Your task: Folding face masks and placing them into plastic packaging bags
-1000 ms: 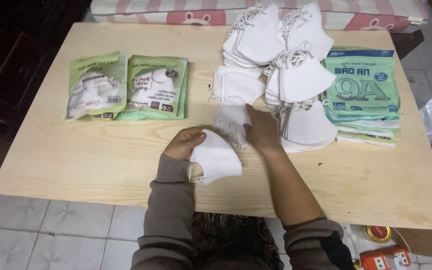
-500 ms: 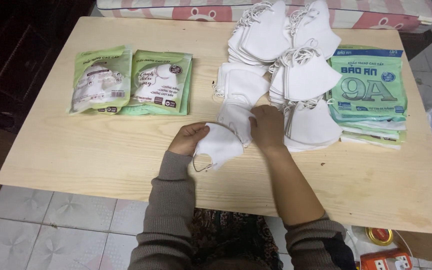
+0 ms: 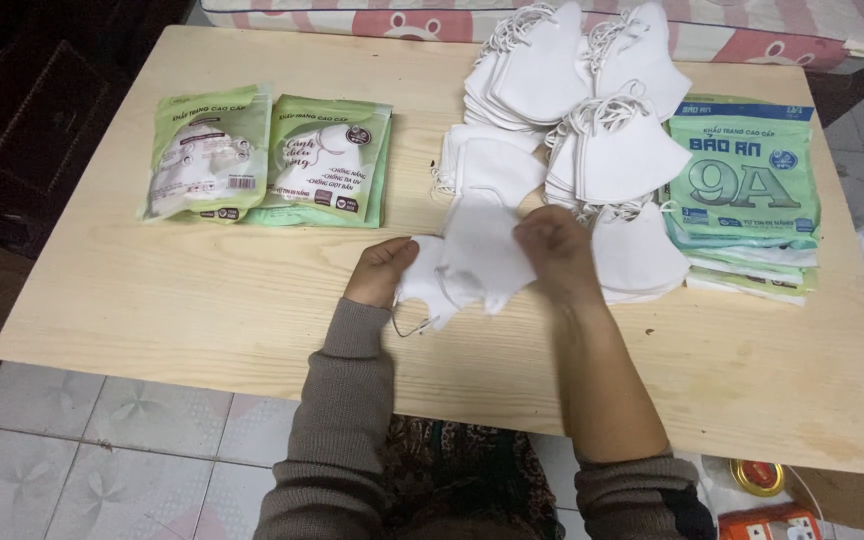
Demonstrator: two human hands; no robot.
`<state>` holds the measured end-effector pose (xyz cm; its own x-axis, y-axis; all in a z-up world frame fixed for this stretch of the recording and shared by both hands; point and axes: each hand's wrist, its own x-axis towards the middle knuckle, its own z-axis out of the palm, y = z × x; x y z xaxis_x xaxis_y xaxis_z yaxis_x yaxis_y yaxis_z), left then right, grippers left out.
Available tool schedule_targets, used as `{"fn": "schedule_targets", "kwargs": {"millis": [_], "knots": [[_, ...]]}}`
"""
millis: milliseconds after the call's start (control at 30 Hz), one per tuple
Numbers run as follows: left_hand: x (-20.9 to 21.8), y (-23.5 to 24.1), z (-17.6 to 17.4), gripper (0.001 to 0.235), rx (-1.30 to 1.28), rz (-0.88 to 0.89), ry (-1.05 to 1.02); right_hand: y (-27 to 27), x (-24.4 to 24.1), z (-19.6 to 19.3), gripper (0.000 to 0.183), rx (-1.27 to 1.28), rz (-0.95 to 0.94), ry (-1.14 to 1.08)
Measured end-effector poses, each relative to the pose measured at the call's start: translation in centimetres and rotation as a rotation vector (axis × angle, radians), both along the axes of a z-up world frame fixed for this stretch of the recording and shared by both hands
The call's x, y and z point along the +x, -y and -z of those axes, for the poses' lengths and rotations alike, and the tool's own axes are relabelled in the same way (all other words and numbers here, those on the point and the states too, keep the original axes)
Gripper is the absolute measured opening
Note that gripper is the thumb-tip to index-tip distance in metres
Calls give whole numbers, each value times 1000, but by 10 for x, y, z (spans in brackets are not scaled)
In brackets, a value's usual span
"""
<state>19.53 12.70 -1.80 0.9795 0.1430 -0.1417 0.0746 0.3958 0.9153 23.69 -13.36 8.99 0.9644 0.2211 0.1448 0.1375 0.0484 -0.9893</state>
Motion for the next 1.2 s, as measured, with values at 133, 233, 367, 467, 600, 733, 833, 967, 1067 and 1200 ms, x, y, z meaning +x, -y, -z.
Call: {"fn": "schedule_targets", "kwargs": {"millis": [133, 233, 367, 467, 600, 733, 833, 967, 1067, 1200], "knots": [[-1, 4, -2, 20, -84, 8, -9, -9, 21, 64, 14, -129, -92, -37], [0, 4, 4, 22, -140, 4, -19, -17, 23, 78, 12, -147, -105, -88], [-4, 8, -3, 22, -143, 22, -3, -22, 24, 86, 11, -153, -118, -111], [-6, 10, -8, 23, -133, 20, 15, -25, 21, 86, 11, -150, -125, -135], [-3, 6, -1, 24, -91, 45, 28, -30, 10, 68, 11, -178, -110, -161], [-10, 9, -19, 23, -5, 22, 26, -29, 18, 83, 14, -186, -111, -172], [-12, 3, -21, 22, 19, 21, 67, -20, 11, 52, 14, -341, -84, -58], [-6, -22, 6, 26, -183, 17, 134, -8, 17, 59, 23, -704, 179, 447], [-2, -40, 37, 29, -276, 64, 175, -10, 24, 79, 49, -891, 144, 535], [10, -59, 76, 32, -316, 62, 227, -15, 26, 69, 77, -1021, 38, 291]]}}
